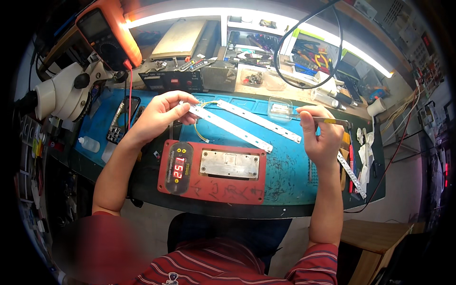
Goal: The person solders small components onto LED strip segments using a soldering iron and solder wire. They repeatedly heat the joints and apply solder to secure the connections on multiple strips laid on a hot plate.
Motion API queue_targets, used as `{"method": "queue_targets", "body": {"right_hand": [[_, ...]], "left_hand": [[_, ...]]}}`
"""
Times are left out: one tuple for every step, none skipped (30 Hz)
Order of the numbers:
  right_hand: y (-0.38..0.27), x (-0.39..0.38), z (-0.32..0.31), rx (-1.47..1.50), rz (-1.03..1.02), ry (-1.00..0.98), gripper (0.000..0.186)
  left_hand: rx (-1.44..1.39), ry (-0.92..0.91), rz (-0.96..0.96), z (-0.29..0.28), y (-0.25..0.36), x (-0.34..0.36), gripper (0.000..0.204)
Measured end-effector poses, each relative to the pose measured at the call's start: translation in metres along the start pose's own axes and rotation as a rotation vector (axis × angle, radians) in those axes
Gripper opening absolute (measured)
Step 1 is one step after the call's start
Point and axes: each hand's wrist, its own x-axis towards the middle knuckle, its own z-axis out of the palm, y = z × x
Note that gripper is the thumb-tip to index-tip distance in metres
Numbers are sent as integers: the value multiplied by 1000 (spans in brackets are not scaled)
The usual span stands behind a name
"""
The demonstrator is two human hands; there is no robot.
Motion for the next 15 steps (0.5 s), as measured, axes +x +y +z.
{"method": "queue_targets", "body": {"right_hand": [[0, 0, 0, 3, 2, -2, 19], [0, 0, 0, 2, 7, -3, 20], [0, -1, 0, 1, 12, -3, 20], [0, -1, 0, 0, 17, -4, 20], [0, -1, 0, 0, 15, -4, 20], [1, -1, 0, 0, 12, -4, 20], [1, -1, 0, 0, 10, -5, 20], [1, -1, 1, 4, 14, -7, 20], [0, 0, 1, 9, 18, -9, 20], [-1, 0, 1, 13, 22, -10, 20], [0, 0, 1, 11, 20, -8, 20], [1, -1, 1, 10, 17, -6, 20], [2, -1, 1, 8, 15, -3, 20], [2, -1, 0, 9, 15, -7, 19], [1, -1, 0, 9, 15, -11, 19]], "left_hand": [[1, 0, 3, 0, 1, 0, 25], [1, -1, 8, 1, 1, 0, 25], [3, -2, 5, 0, 1, 0, 25], [5, -3, 2, 0, 0, 0, 25], [7, -4, 0, 0, 0, 0, 25], [7, -2, 1, -1, 0, 0, 25], [7, 0, 3, -1, 1, 1, 25], [7, 2, 2, 0, 0, 0, 25], [8, 4, 1, 0, 0, 0, 25], [9, 6, 0, 0, 0, 0, 25], [10, 8, 2, 1, 1, 0, 25], [9, 5, -1, 1, 1, 0, 25], [9, 3, -3, 0, 1, 0, 26], [8, 2, -6, 0, 0, 0, 26], [6, 1, -3, 0, 0, 0, 26]]}}
